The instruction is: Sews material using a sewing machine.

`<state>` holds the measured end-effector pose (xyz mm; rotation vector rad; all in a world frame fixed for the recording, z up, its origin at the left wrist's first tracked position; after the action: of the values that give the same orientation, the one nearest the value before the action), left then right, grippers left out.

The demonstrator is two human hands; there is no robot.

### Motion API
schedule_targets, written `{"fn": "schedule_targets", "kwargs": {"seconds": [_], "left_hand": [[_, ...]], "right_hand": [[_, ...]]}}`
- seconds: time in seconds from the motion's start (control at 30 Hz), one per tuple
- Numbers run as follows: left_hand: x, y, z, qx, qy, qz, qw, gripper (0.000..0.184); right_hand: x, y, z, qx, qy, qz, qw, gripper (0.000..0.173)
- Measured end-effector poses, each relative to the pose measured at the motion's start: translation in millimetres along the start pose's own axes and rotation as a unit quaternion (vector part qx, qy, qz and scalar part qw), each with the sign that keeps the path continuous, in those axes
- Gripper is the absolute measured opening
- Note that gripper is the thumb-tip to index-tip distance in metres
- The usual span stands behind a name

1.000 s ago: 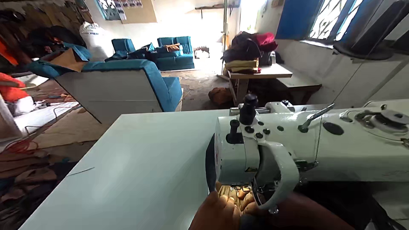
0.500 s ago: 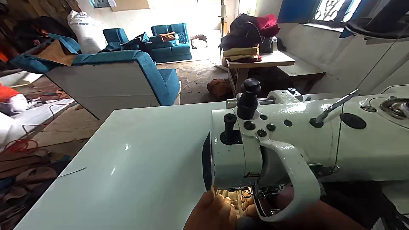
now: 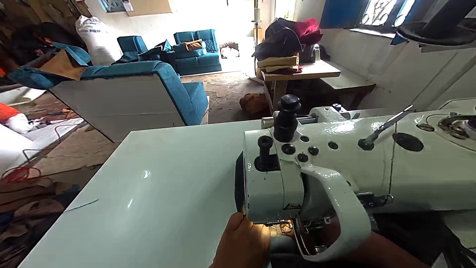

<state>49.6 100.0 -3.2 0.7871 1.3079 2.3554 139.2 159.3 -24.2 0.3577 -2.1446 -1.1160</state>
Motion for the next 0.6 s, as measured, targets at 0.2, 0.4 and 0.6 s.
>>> {"fn": "schedule_targets", "kwargs": {"seconds": [0.2,0.4,0.6], "left_hand": [[6,-5,-4,-0.028,0.009,0.012,1.0,0.014],[-5,-9,-8,-0.013,-0.07,-0.111,0.991,0.013],[-9,-8,-7,-0.009,-0.136,-0.193,0.972,0.019]], "right_hand": [[-4,2,-3,0.002,-0.053,0.004,0.999,0.035],[10,-4,-4,-0.09,0.146,-0.033,0.985,0.024],[10,-11,-1,-0.072,0.175,0.002,0.982,0.023]]}}
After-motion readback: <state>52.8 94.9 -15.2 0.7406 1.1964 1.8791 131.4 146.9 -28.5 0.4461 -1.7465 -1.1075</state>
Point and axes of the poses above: each hand's wrist, its own z-axis towards the middle knuckle, its own y-axis out of the back of the hand, x = y × z, the point moved 10 cm from there along z, towards the middle knuckle, and after that the axes turned 15 degrees about -y, right-handed, at the moved point
